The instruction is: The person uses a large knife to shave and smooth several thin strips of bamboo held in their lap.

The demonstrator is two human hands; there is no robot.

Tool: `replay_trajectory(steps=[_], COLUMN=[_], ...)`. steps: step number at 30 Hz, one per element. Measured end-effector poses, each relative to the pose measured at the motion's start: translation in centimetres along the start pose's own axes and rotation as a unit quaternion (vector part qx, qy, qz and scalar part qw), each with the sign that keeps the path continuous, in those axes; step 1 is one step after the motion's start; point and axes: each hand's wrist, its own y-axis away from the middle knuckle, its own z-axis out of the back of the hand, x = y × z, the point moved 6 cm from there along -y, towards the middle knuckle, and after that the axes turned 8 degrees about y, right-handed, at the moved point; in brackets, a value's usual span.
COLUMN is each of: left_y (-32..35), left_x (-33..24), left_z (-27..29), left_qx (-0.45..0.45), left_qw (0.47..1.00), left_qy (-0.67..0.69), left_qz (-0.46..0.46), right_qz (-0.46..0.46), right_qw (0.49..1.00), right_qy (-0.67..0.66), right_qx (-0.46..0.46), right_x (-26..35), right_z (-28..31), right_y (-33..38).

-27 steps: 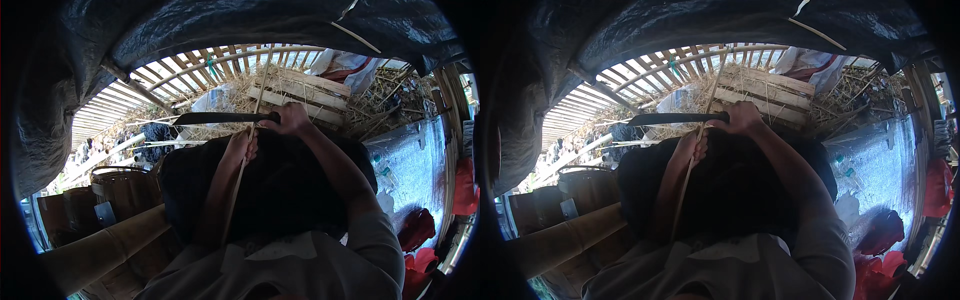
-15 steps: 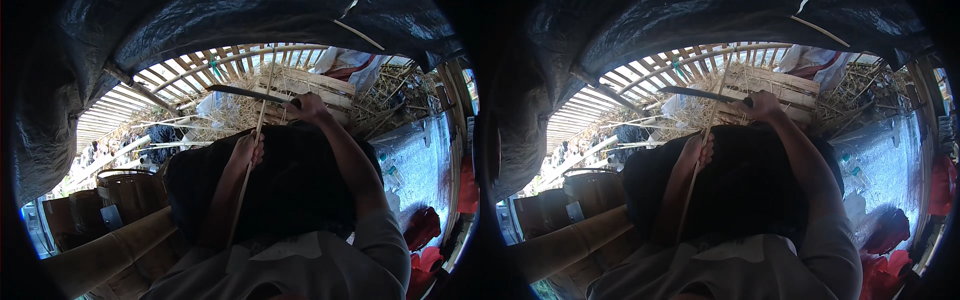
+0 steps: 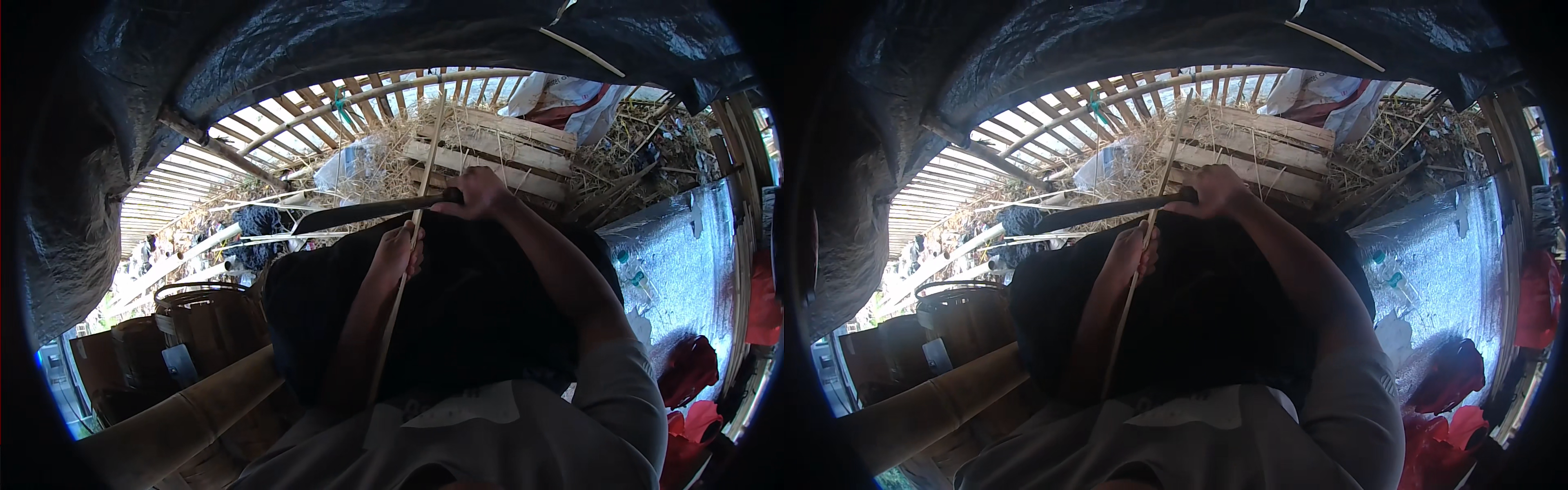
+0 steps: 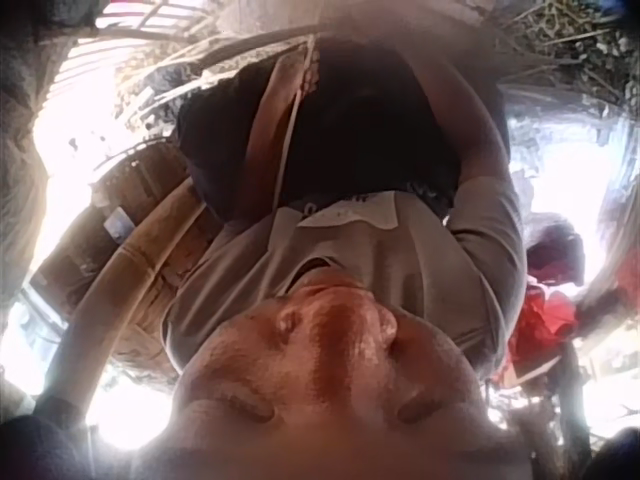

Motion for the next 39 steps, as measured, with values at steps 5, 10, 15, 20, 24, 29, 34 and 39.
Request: replay_trajectory(steps=[5, 10, 15, 20, 24, 29, 34, 39], left_y=[-0.7, 0.7, 1.2, 1.5, 1.7, 1.3, 1.9, 1.6], left_x=[-0.4, -1.2, -1.8, -2.5, -2.2, -2.1, -1.8, -1.7], left_z=[0.9, 0.9, 0.2, 0.2, -0.2, 0.4, -0.6, 0.0], left_qx=[-0.061, -0.031, -0.033, -0.018, -0.017, -0.025, -0.025, -0.021], left_qw=[0.996, 0.999, 0.999, 0.998, 0.997, 0.998, 0.999, 0.998], left_qy=[-0.066, 0.023, 0.033, 0.066, 0.069, 0.05, 0.036, 0.056], left_qz=[-0.024, 0.017, 0.015, 0.012, 0.027, 0.024, 0.029, 0.031], right_qz=[0.02, 0.011, -0.017, 0.019, -0.068, -0.002, -0.141, -0.006], right_qw=[0.999, 0.996, 1.0, 0.994, 0.997, 1.0, 0.988, 0.999], right_qy=[-0.035, 0.052, -0.011, 0.003, 0.02, 0.012, -0.009, 0.016], right_qx=[0.032, -0.069, 0.011, -0.103, -0.029, -0.025, 0.06, 0.041], right_x=[-0.1, 2.3, 0.2, 1.6, -1.0, 1.0, -3.5, 0.0], right_z=[-0.6, -0.1, 1.3, 0.8, 1.2, 0.9, 0.6, -1.0], right_y=[-0.9, -0.4, -0.6, 0.3, -0.8, -0.4, -1.8, -1.0])
